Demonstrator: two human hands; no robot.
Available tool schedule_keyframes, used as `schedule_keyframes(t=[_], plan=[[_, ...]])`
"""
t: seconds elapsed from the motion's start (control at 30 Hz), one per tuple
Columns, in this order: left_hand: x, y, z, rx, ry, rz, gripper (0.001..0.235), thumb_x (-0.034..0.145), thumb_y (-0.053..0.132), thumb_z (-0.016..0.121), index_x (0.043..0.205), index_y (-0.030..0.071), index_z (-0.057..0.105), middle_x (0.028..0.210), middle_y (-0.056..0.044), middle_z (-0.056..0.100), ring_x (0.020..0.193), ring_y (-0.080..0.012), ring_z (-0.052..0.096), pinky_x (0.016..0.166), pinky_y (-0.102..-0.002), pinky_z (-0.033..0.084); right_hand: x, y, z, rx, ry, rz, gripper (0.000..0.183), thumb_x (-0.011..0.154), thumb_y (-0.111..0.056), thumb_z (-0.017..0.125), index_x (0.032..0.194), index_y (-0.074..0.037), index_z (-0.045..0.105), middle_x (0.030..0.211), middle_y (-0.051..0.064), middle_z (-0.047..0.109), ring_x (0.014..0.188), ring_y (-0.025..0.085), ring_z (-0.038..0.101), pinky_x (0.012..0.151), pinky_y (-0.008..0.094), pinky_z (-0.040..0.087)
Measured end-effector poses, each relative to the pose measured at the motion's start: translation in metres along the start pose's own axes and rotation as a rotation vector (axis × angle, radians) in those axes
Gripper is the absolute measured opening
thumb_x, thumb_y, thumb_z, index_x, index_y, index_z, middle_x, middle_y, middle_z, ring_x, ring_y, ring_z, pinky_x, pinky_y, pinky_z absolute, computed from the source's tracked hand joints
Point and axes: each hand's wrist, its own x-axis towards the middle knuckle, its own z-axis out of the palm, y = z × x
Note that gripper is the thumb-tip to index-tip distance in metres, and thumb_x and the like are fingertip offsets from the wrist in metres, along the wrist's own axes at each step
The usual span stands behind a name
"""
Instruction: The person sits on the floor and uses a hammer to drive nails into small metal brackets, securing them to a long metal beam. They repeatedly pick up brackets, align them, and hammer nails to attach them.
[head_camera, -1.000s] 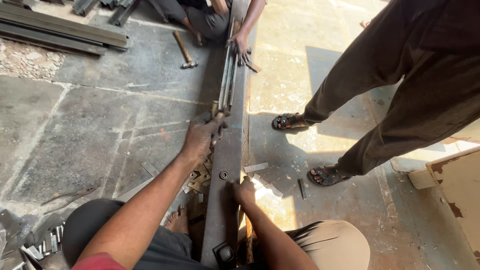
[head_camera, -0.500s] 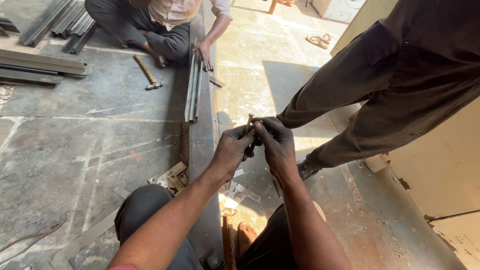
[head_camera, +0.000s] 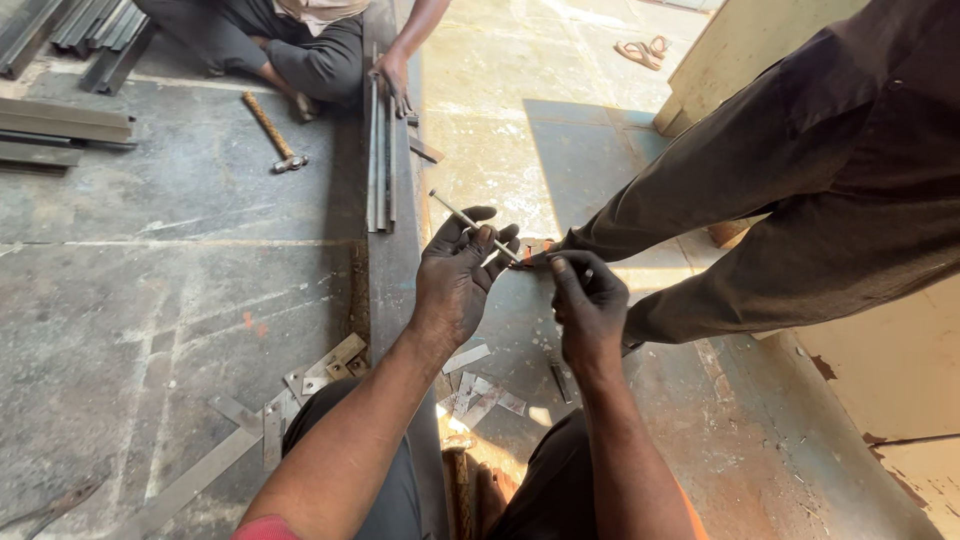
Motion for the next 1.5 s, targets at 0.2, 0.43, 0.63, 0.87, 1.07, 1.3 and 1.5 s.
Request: schedule_keyframes(t=[0.2,0.43,0.63,0.87,1.07,1.3,1.5], plan=[[0.021,-0.018,-0.008,0.003,-0.043,0.002,0.014,0.089,-0.003,0.075,0.103,0.000,0.073,0.098,-0.012,0.073,0.095,-0.0224,0.070,0.093,-0.036,0.059,0.007,0.010,0.018,-0.067,0.094,-0.028,0.018,0.093,-0.008,0.076,0.109,0.000,0.076,0.071,-0.002,0.063,0.056,0.003,0.047,0.048,0.019,0.034],[0.023,-0.032,-0.021,0.024,-0.102,-0.096,0.017,0.085,-0.002,0.078,0.100,0.005,0.074,0.103,-0.010,0.076,0.097,-0.0183,0.072,0.095,-0.034,0.057,0.025,0.017,0.016,0.211,0.160,0.032,0.020,0.094,-0.008,0.073,0.110,0.004,0.071,0.068,0.002,0.062,0.053,0.009,0.052,0.049,0.024,0.041],[0.026,-0.036,-0.028,-0.004,-0.061,-0.117,0.016,0.086,-0.001,0.078,0.100,0.007,0.074,0.102,-0.008,0.076,0.095,-0.0175,0.072,0.093,-0.034,0.056,0.035,0.025,0.026,0.457,0.135,0.133,0.017,0.094,-0.009,0.069,0.105,0.004,0.069,0.058,-0.001,0.045,0.046,0.010,0.042,0.044,0.027,0.037],[0.027,-0.036,-0.039,0.120,-0.063,-0.042,0.015,0.085,-0.001,0.078,0.096,0.008,0.075,0.107,-0.008,0.077,0.098,-0.0137,0.071,0.094,-0.031,0.054,0.036,0.028,0.030,0.515,0.143,0.209,0.016,0.095,-0.005,0.066,0.106,0.007,0.068,0.060,-0.001,0.044,0.048,0.009,0.039,0.046,0.026,0.034],[0.024,-0.028,-0.028,0.167,-0.073,0.025,0.015,0.083,-0.002,0.079,0.094,0.007,0.075,0.103,-0.010,0.078,0.096,-0.0156,0.072,0.088,-0.030,0.056,0.036,0.017,0.036,0.547,0.171,0.249,0.019,0.094,-0.005,0.064,0.108,0.006,0.069,0.059,-0.001,0.043,0.047,0.009,0.038,0.045,0.026,0.034],[0.016,-0.030,-0.031,0.295,-0.253,0.062,0.015,0.100,0.009,0.072,0.113,0.003,0.076,0.100,-0.011,0.079,0.089,-0.0155,0.071,0.076,-0.029,0.058,0.040,0.025,0.013,0.504,0.167,0.131,0.016,0.095,-0.007,0.065,0.104,0.006,0.068,0.058,0.000,0.043,0.047,0.011,0.040,0.045,0.028,0.038],[0.007,-0.032,-0.022,0.512,-0.282,0.048,0.028,0.098,0.012,0.071,0.124,0.002,0.073,0.094,-0.010,0.079,0.081,-0.0112,0.070,0.069,-0.025,0.057,0.040,0.023,-0.007,0.271,0.213,-0.065,0.015,0.094,-0.003,0.069,0.104,0.008,0.074,0.063,0.002,0.055,0.051,0.009,0.045,0.048,0.026,0.037]])
